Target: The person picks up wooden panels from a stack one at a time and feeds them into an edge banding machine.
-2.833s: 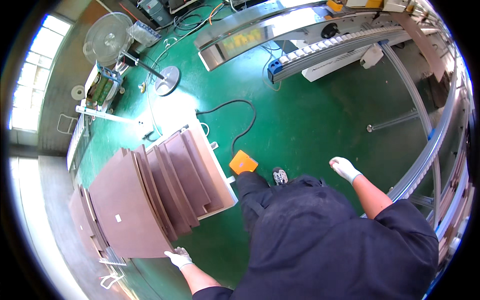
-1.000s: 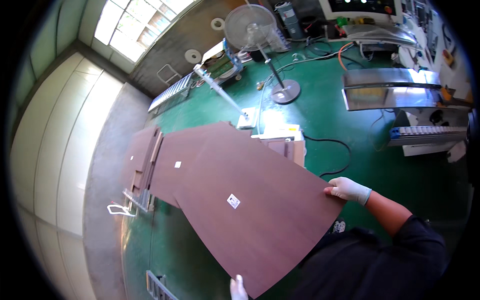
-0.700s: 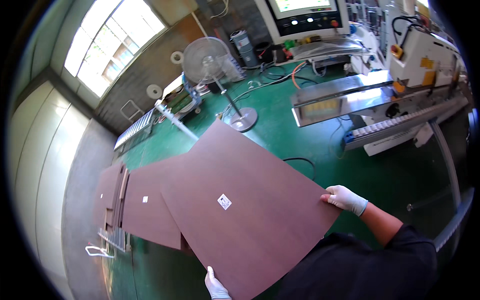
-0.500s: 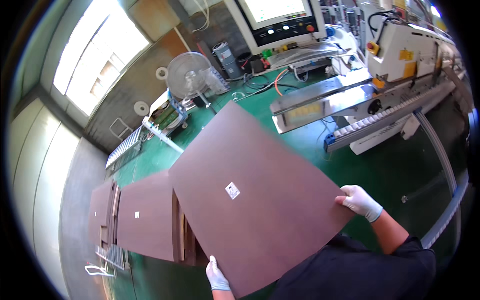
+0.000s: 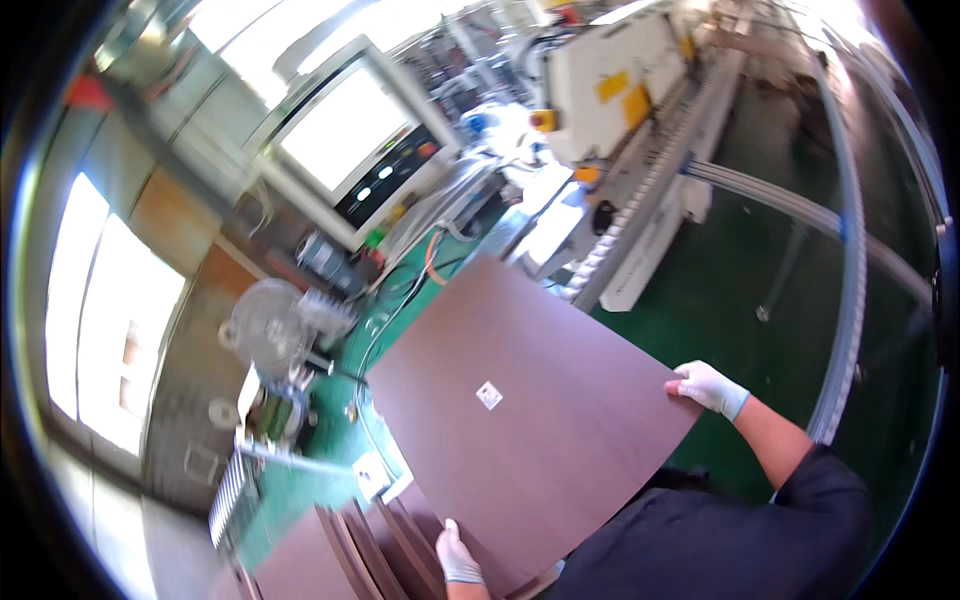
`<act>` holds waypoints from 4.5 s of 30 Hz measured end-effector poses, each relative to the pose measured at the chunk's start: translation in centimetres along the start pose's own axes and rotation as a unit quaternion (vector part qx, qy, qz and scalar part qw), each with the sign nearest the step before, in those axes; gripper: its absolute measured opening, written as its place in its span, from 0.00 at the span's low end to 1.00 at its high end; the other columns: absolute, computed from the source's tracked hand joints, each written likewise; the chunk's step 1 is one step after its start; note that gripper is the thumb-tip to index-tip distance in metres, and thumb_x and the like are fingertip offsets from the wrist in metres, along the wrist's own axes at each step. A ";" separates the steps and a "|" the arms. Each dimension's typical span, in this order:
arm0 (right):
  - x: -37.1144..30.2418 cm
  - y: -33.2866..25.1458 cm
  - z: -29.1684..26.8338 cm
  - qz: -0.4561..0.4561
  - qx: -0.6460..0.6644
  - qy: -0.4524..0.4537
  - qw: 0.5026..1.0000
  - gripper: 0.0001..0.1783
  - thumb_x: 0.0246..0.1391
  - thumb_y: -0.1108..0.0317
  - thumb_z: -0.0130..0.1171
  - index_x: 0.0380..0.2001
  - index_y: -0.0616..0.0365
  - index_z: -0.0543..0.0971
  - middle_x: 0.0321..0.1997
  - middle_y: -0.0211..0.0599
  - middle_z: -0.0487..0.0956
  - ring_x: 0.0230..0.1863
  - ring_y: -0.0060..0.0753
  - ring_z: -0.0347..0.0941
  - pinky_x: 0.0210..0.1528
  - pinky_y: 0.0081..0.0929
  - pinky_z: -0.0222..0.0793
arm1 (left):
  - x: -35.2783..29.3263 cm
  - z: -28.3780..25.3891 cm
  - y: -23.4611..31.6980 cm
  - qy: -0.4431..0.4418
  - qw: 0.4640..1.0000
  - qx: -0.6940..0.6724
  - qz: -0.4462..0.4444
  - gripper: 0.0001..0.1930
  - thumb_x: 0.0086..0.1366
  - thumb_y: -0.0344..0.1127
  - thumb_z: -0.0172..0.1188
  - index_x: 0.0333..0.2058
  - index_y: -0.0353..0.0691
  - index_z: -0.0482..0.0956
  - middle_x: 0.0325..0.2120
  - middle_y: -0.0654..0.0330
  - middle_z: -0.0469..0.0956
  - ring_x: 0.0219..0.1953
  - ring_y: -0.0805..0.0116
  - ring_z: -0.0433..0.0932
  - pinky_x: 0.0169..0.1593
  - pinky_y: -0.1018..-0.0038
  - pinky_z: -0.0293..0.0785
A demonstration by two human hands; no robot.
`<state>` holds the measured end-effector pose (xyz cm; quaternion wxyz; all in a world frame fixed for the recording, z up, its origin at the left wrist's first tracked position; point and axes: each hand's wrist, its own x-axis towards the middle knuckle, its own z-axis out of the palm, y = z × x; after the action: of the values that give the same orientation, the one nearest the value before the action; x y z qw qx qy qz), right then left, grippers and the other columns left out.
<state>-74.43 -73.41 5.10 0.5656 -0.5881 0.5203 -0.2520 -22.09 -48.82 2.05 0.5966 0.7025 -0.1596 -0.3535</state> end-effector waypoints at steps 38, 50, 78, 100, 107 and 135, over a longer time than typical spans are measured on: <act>-19.9 10.3 18.6 0.093 0.663 0.329 0.666 0.28 0.68 0.50 0.45 0.60 0.59 0.69 0.60 0.44 0.74 0.59 0.49 0.71 0.63 0.48 0.66 | 7.4 15.2 -0.1 -0.392 0.893 0.047 -0.214 0.22 0.72 0.52 0.53 0.47 0.37 0.74 0.42 0.54 0.79 0.44 0.61 0.80 0.51 0.62 0.77; -14.6 8.3 15.0 0.139 0.576 0.390 0.705 0.20 0.65 0.62 0.54 0.54 0.63 0.69 0.49 0.43 0.77 0.51 0.39 0.76 0.55 0.41 0.75 | 14.3 26.7 6.7 -0.383 0.883 0.226 -0.149 0.23 0.70 0.53 0.56 0.38 0.33 0.77 0.26 0.59 0.81 0.27 0.67 0.82 0.30 0.76 0.74; -6.0 9.2 -4.9 0.179 0.400 0.535 0.723 0.29 0.58 0.47 0.64 0.50 0.61 0.73 0.47 0.35 0.78 0.48 0.33 0.74 0.54 0.35 0.72 | 17.3 46.0 2.1 -0.151 0.975 0.149 0.067 0.27 0.75 0.46 0.40 0.39 0.27 0.81 0.37 0.47 0.83 0.40 0.58 0.81 0.48 0.66 0.74; 2.7 19.5 -24.2 -0.019 0.160 0.674 0.721 0.29 0.63 0.63 0.54 0.64 0.66 0.66 0.71 0.49 0.62 0.71 0.43 0.60 0.71 0.37 0.53 | 19.0 45.7 1.2 -0.184 0.944 0.213 0.171 0.18 0.71 0.38 0.46 0.37 0.32 0.83 0.35 0.51 0.84 0.38 0.59 0.82 0.47 0.67 0.75; 6.5 7.2 -14.7 0.076 -0.467 0.559 0.681 0.25 0.56 0.61 0.62 0.55 0.59 0.74 0.66 0.48 0.69 0.70 0.51 0.58 0.68 0.49 0.52 | 19.1 42.8 1.0 -0.239 0.863 0.362 0.259 0.25 0.76 0.48 0.37 0.47 0.32 0.78 0.48 0.44 0.78 0.51 0.44 0.75 0.57 0.60 0.69; 11.8 4.6 15.0 0.050 -0.277 -0.248 0.927 0.12 0.63 0.69 0.54 0.42 0.67 0.80 0.36 0.39 0.83 0.40 0.33 0.81 0.46 0.28 0.74 | -15.9 -24.5 1.9 0.658 0.745 0.029 -0.104 0.23 0.70 0.54 0.56 0.37 0.35 0.70 0.29 0.60 0.73 0.27 0.72 0.72 0.32 0.72 0.71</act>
<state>-58.77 -77.13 -6.13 0.5026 -0.7382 0.4419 0.0848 -16.02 -21.19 9.66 0.4925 0.7900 0.3366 0.1415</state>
